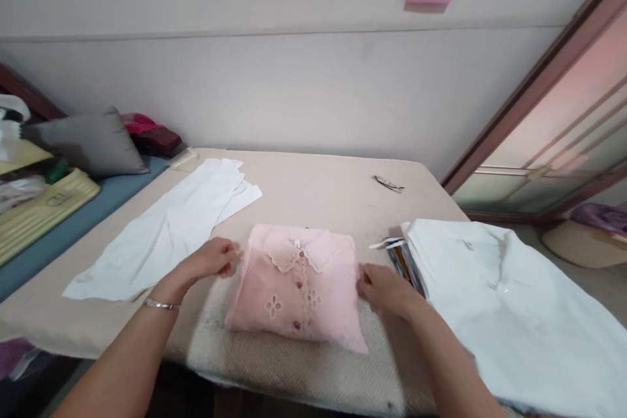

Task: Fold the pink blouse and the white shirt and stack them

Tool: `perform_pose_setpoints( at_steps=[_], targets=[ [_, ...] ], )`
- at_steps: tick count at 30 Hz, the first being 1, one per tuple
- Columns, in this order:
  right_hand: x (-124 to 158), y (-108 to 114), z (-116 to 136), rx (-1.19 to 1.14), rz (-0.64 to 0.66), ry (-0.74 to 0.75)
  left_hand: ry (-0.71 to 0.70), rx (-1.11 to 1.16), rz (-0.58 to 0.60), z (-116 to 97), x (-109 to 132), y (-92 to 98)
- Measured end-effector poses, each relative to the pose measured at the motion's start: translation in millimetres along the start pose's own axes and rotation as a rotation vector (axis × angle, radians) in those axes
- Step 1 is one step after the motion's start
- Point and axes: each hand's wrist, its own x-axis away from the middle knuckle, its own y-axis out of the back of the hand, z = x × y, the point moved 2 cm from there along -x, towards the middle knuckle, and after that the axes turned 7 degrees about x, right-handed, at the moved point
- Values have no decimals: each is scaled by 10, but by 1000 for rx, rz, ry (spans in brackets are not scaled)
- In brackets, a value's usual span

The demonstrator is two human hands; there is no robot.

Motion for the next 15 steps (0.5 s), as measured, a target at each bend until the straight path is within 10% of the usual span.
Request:
perform_pose_setpoints(
  at_steps=[5,15],
  targets=[
    [-373,144,49,198,-481,-140,-157,-183,-476,-150,-332,-78],
    [-764,63,23,-162,-630,-71,-125,-16,-386,-117,-743,-232]
  ],
)
